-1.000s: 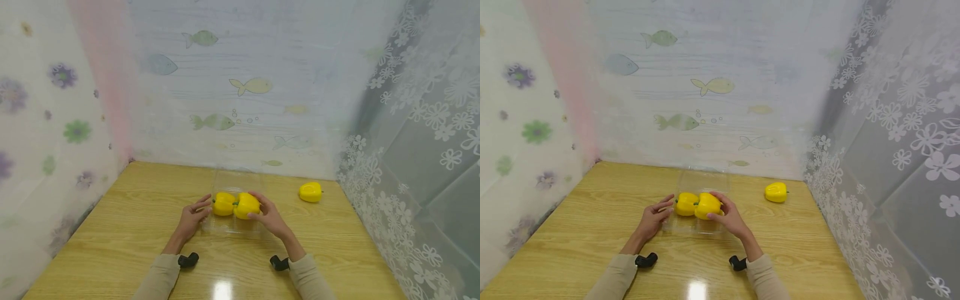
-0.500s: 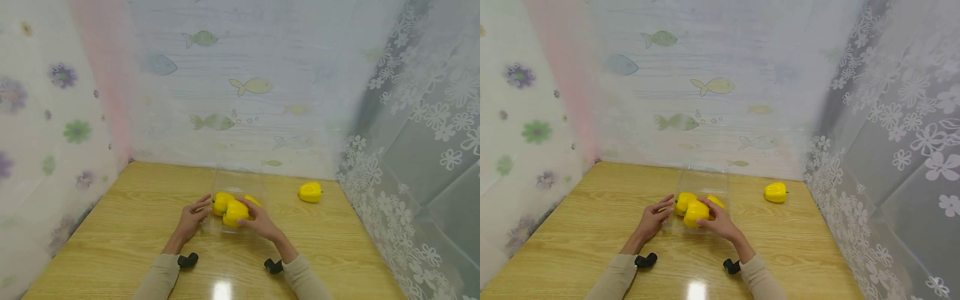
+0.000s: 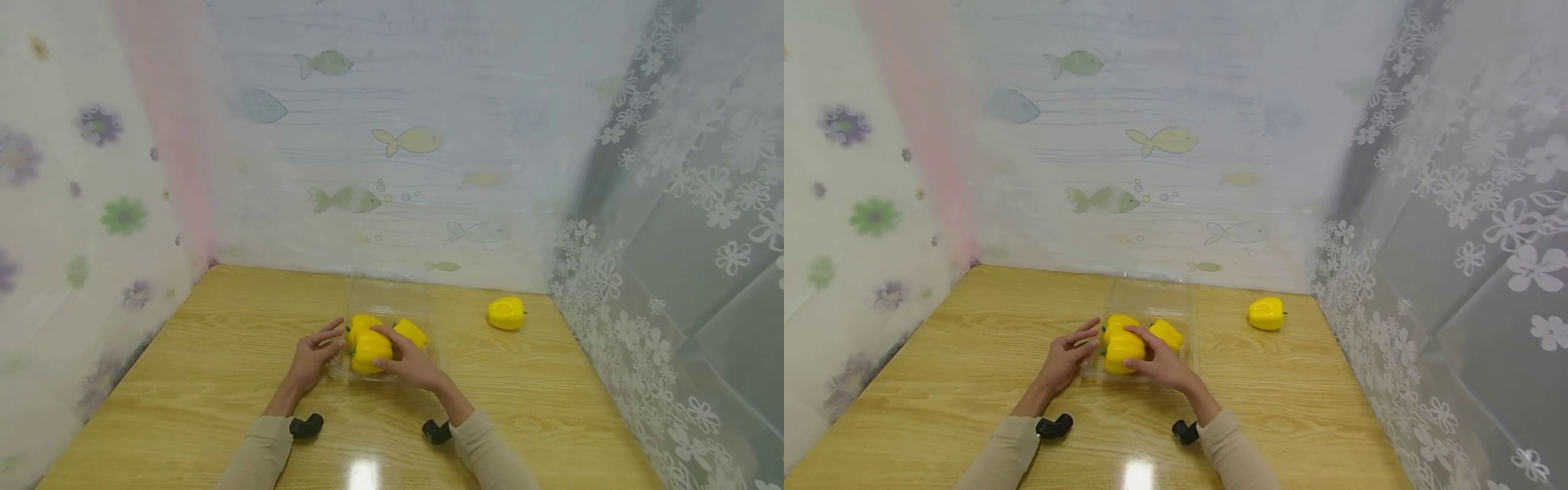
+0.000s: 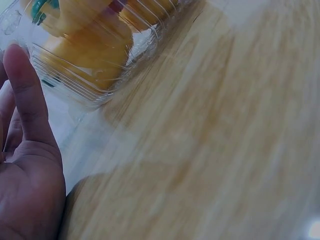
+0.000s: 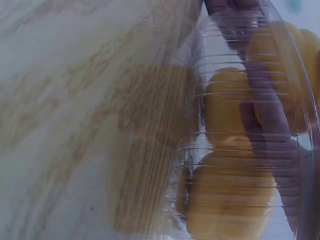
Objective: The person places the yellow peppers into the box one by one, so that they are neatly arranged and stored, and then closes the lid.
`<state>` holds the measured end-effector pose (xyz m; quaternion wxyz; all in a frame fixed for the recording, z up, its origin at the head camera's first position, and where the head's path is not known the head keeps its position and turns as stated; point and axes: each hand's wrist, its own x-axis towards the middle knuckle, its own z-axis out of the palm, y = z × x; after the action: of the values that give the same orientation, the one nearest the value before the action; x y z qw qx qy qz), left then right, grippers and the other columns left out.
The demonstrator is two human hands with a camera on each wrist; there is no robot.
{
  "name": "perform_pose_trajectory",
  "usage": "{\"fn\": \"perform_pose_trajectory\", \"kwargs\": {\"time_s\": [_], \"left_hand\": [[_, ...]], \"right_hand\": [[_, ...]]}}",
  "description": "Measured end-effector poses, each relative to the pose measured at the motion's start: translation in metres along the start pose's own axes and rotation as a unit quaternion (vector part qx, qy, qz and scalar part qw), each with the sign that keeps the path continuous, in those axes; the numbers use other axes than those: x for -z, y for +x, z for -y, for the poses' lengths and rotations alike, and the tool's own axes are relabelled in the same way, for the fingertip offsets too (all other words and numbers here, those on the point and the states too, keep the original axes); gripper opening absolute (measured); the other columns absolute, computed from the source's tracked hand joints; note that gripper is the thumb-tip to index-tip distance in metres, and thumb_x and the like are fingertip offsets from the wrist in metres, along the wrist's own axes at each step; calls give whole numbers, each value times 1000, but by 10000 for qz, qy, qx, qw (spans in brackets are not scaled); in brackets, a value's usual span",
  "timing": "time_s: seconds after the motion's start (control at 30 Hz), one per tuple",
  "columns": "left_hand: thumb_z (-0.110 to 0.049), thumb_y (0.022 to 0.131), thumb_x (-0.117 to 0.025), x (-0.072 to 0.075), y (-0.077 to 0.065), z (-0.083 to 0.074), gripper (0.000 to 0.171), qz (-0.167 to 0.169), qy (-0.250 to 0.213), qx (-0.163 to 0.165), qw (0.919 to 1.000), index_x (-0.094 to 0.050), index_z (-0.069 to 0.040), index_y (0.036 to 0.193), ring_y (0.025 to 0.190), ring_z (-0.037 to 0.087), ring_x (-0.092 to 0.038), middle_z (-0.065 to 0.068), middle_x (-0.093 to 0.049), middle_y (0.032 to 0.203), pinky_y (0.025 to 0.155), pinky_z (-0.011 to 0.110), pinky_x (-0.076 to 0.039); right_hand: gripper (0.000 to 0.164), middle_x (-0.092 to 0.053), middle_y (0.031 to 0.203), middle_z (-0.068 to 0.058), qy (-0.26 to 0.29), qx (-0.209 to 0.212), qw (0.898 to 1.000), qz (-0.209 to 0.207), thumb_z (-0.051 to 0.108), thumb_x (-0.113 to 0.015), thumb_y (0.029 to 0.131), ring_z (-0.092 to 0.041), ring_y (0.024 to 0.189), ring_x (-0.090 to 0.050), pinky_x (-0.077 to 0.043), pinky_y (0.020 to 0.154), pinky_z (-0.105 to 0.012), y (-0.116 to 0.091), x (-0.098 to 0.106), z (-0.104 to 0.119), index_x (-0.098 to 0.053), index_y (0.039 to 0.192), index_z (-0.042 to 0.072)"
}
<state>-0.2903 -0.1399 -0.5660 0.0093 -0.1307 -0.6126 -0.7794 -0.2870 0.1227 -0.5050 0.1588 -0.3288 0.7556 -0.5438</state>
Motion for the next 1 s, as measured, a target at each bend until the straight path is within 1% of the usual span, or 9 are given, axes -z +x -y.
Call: {"fn": "perform_pose_trajectory", "kwargs": {"time_s": [0.17, 0.3, 0.4, 0.63, 0.8, 0.87, 1.0], "left_hand": [[-5, 97, -69, 0, 0, 0, 42, 4, 94, -12, 10000, -59, 15, 132, 87, 4, -67, 16, -41, 160, 58, 16, -51], [-8, 96, -71, 1, 0, -1, 42, -80, 195, 10, 9998, -62, 12, 131, 83, 4, -67, 13, -44, 158, 58, 16, -50], [-9, 95, -72, 1, 1, 0, 41, -134, 204, 36, 9997, -63, 11, 131, 85, 4, -68, 11, -46, 157, 58, 16, -50], [-6, 95, -71, 1, 1, 0, 42, -142, 78, 27, 9999, -60, 14, 131, 85, 4, -68, 14, -44, 158, 57, 15, -50], [-6, 96, -70, 0, 0, -2, 43, -120, 60, 23, 9999, -59, 16, 131, 93, 5, -70, 17, -42, 159, 57, 15, -50], [-6, 96, -70, -1, -1, -2, 43, -102, 78, 30, 9999, -59, 16, 132, 95, 5, -70, 17, -42, 159, 57, 15, -50], [-7, 96, -70, -1, -1, -1, 44, -75, 92, 61, 9999, -59, 15, 132, 94, 5, -69, 15, -42, 159, 58, 15, -50]], "right_hand": [[65, -42, 156, -8, -100, 10, 9999, -56, 23, -67, 101, -26, 131, -54, -51, 102, -35, 2, -1, -2, -37, 158, 17], [67, -40, 158, -4, -113, 3, 9999, -77, 21, -70, 98, -25, 133, -53, -50, 104, -36, 3, -2, -2, -38, 157, 18], [68, -41, 157, -4, -75, -40, 9999, -108, 19, -72, 97, -25, 132, -54, -51, 103, -36, 4, -3, -3, -40, 156, 19], [65, -47, 153, -3, -173, -52, 9994, -300, 16, -76, 94, -23, 129, -56, -52, 101, -36, 5, -4, -3, -47, 152, 21], [66, -50, 151, -1, -330, -153, 9984, -430, 19, -79, 91, -22, 128, -58, -52, 101, -36, 4, -6, -2, -50, 150, 22], [66, -50, 150, -1, -354, -154, 9983, -433, 19, -80, 91, -22, 127, -58, -52, 101, -35, 4, -6, -3, -50, 150, 21], [65, -51, 149, -1, -370, -111, 9986, -364, 18, -79, 91, -21, 126, -59, -52, 101, -34, 5, -5, -6, -51, 150, 19]]}}
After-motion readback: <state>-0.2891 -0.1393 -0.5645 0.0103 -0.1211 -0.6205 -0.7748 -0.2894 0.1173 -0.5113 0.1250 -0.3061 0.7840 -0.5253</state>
